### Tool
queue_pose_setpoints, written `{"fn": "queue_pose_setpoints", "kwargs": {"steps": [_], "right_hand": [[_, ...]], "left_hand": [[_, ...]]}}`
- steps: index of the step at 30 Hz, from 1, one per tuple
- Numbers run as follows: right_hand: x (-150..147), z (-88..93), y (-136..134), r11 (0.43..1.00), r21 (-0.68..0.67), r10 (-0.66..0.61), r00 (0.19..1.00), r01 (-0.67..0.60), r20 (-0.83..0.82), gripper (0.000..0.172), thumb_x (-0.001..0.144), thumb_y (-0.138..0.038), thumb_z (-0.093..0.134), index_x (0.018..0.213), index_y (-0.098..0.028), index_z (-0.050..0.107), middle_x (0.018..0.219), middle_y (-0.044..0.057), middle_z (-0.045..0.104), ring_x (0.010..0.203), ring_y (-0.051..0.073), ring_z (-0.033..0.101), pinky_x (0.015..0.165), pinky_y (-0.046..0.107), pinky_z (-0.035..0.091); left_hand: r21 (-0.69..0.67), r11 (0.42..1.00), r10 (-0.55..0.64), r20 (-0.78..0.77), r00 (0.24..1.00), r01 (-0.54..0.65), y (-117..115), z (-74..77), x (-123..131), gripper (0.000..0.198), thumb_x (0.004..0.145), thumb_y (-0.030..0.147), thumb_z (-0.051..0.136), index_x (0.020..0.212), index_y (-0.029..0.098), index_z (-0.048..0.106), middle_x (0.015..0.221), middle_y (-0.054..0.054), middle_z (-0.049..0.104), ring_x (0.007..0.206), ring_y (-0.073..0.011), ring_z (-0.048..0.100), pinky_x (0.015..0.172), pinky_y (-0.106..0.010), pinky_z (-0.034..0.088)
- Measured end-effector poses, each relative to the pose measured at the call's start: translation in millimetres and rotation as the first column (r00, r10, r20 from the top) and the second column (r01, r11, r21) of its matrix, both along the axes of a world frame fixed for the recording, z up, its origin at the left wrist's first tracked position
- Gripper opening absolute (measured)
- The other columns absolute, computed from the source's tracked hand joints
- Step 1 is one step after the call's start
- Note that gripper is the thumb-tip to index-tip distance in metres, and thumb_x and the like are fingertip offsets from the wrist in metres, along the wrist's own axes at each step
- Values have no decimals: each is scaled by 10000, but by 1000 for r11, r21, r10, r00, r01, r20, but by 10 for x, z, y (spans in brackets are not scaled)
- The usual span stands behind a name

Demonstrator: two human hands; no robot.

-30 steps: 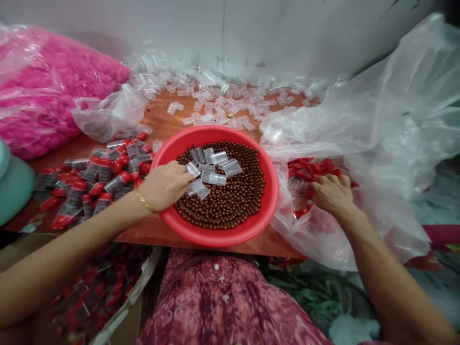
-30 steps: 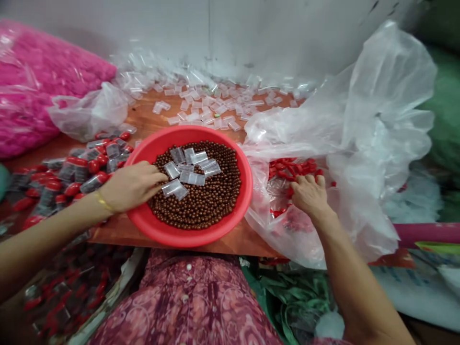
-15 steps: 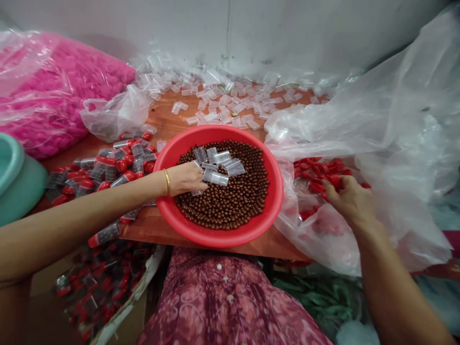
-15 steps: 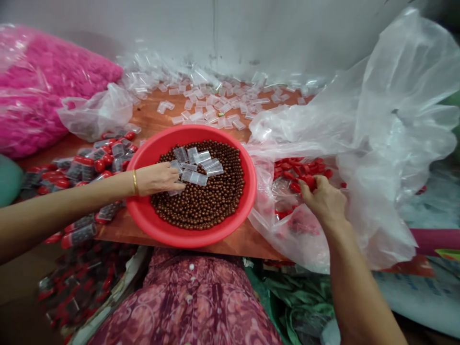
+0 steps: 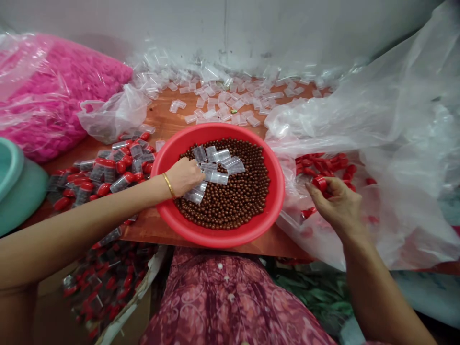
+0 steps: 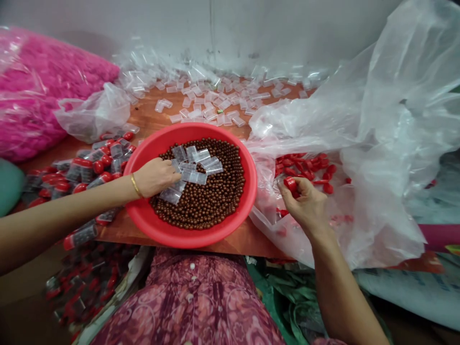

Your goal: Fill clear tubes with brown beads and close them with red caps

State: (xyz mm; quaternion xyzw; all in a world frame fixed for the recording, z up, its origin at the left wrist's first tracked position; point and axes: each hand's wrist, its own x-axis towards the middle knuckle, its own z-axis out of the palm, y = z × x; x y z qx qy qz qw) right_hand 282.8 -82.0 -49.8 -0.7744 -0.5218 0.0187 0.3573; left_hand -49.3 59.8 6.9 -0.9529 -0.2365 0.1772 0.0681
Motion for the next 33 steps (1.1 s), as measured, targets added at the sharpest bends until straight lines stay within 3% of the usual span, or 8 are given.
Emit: {"fn": "queue_pose_setpoints", "kwargs": {"steps": [4,7,11,14,20,25,30,33], "right_hand": [[-77,55,-5,999,19,44,999,-44,2,241,684,-456,572,679,-226,498,586,24,559,532,148,509,557,284,420],[-89,80,-48,998,42,45,999,-44,-11,253,683,-460,576,660,-220,498,564,13,533,504,135,482,515,272,403],[-114,111,-92,996,67,54,998,-55,9,245,696,-444,584,651,-216,506,533,-6,499,471,117,447,477,255,376],[-142,115,-97,991,87,100,995,-100,4,227,719,-419,581,653,-215,509,533,-10,502,461,108,439,458,242,363],[-174,81,-111,984,115,132,991,-135,33,260,736,-431,582,642,-204,498,532,-34,480,455,86,418,456,216,356],[-246,133,-105,979,138,144,988,-149,52,218,740,-408,597,684,-206,540,524,-39,495,442,88,428,452,218,371],[-341,185,-74,968,160,197,980,-194,-7,208,758,-386,589,664,-212,526,505,-45,470,423,86,424,424,212,359],[-381,197,-68,956,196,230,973,-220,-32,163,760,-324,601,672,-207,530,518,-49,473,424,77,424,418,201,358]], "left_hand": [[-96,994,33,-132,991,-46,-24,-91,73,143,761,248,636,854,142,663,891,-117,673,858,-235,621,664,-285,428],[-142,988,54,-65,996,-63,-53,-148,61,113,809,192,558,807,140,658,809,-98,675,787,-199,635,665,-262,447],[-185,977,111,35,993,-103,-122,-162,55,186,872,235,457,908,169,627,774,-53,668,723,-150,632,668,-223,465],[-189,975,126,35,991,-117,-181,-133,114,238,888,276,422,925,144,617,823,-88,666,763,-183,639,705,-264,498],[-250,950,170,-94,981,-188,-265,-133,477,216,853,210,477,840,96,660,900,-161,675,905,-260,651,788,-346,518],[-323,911,268,-9,963,-257,-190,-276,901,248,843,206,471,920,74,666,978,-197,677,972,-296,642,797,-357,510],[-529,783,491,202,848,-327,-47,-503,1050,190,803,295,557,810,127,643,844,-99,687,833,-226,655,739,-298,507],[-778,563,670,231,706,-280,-19,-621,1001,128,796,254,560,819,133,597,733,-34,653,652,-150,618,637,-261,500]]}}
